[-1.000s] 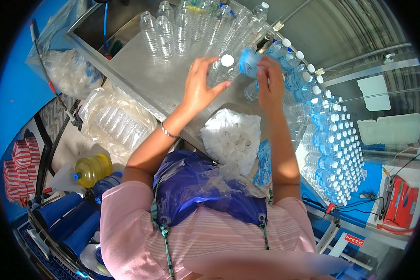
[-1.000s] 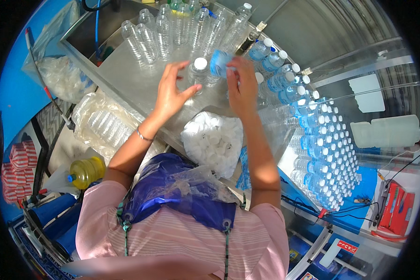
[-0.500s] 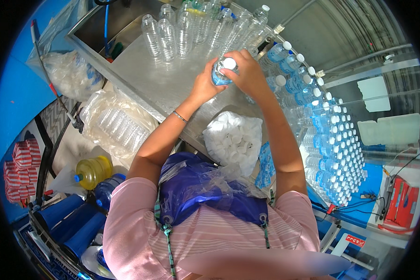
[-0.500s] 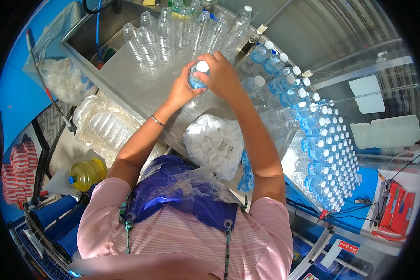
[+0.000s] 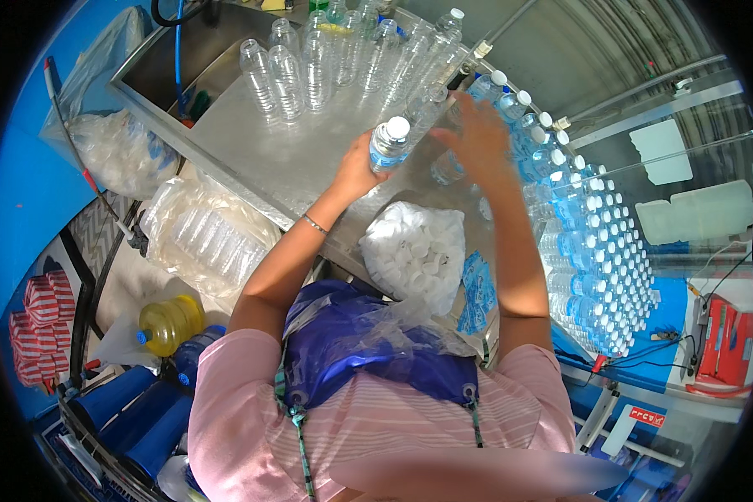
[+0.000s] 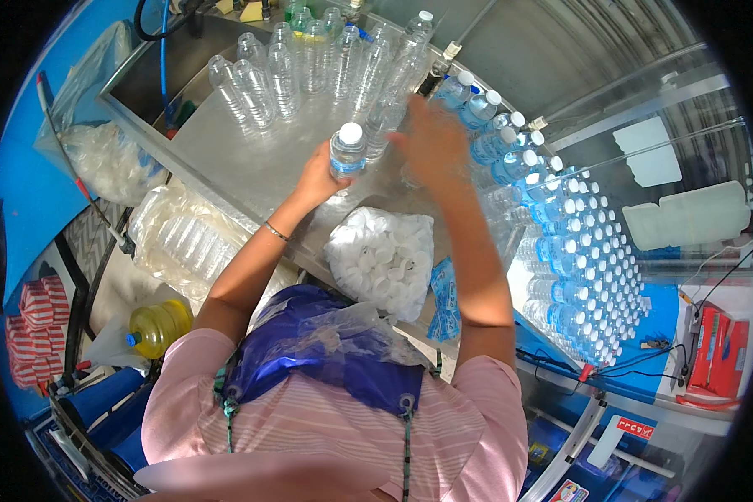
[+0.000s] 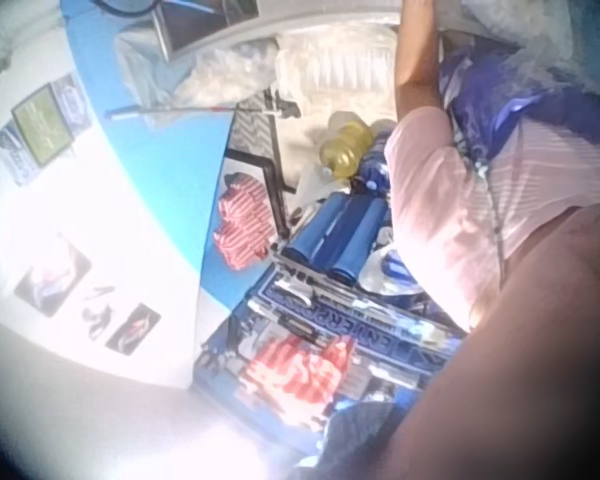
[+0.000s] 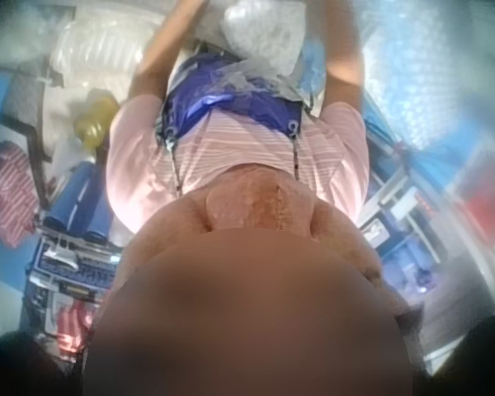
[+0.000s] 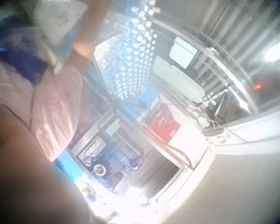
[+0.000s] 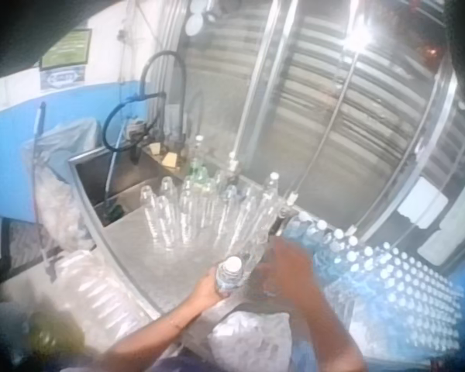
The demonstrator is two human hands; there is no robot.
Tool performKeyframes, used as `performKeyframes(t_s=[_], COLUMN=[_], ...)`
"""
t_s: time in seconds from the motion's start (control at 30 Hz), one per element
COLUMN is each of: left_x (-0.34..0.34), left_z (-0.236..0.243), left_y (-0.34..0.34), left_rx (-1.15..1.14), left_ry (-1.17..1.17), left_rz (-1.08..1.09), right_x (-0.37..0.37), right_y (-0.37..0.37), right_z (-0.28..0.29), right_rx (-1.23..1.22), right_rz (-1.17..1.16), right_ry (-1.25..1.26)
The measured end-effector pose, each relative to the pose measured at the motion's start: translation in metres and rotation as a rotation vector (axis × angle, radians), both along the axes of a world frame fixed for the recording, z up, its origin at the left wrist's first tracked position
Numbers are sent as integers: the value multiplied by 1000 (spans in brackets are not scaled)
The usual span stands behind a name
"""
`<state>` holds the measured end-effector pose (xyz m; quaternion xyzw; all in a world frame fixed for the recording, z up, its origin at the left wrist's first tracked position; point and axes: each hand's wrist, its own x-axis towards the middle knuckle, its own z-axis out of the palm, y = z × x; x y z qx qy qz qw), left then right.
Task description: The person repeatedly picks up clear plastic water bottles from a metal table, applies a blue label to each bottle, and places the labeled bottles into a growing stack on the right side of the table.
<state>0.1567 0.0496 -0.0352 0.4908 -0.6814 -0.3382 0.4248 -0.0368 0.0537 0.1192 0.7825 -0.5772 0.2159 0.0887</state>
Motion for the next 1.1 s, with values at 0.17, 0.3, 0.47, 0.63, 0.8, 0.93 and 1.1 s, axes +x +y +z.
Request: performKeyframes(t_s=[0.17, 0.3, 0.47, 0.63, 0.8, 0.93, 1.1], left_x=[4, -10, -58, -118, -167, -189, -200], left_z=[-3, 3, 5, 0, 2, 1, -21], left_y=[3, 2, 6, -5, -35, -61, -87], left_rx=[68, 93, 93, 142, 121, 189, 140], left_ry=[-143, -162, -192, -34, 15, 11, 2], left_rz=[67, 17, -10, 11, 131, 133, 79], right_x=[-67, -102, -124, -128, -123, -118, -111], right_y=[-12, -39, -75, -102, -101, -92, -82], right_z=[7, -4, -9, -8, -11, -17, -20], right_rx=[347, 305, 195, 328, 251, 163, 131], right_rz=[-134, -209, -250, -302, -330, -378, -395], right_ry=[-3, 1, 91, 174, 191, 127, 35])
